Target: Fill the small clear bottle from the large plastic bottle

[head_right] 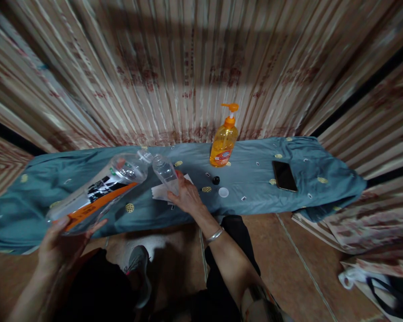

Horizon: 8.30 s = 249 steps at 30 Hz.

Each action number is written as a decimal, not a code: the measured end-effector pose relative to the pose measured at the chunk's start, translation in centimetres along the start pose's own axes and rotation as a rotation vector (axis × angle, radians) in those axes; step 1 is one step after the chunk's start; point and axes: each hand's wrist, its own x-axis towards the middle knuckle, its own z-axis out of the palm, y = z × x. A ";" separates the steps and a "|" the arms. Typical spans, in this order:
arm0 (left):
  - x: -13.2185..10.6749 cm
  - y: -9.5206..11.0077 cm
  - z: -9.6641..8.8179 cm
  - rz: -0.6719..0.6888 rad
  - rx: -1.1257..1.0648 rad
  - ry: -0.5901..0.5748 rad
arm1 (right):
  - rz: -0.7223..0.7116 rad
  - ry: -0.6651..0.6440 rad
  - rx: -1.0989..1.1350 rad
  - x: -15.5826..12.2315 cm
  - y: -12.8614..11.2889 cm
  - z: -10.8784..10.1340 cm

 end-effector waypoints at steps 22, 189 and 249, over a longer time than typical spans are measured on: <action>-1.2 0.3 2.1 -0.052 -0.114 0.103 | 0.064 -0.050 -0.009 -0.1 -0.6 -0.6; -1.0 0.0 0.4 0.014 0.052 0.036 | 0.081 -0.110 -0.012 0.2 -1.5 -2.0; -0.9 0.4 1.5 0.076 0.051 0.079 | 0.103 -0.090 -0.051 0.2 -1.0 -2.1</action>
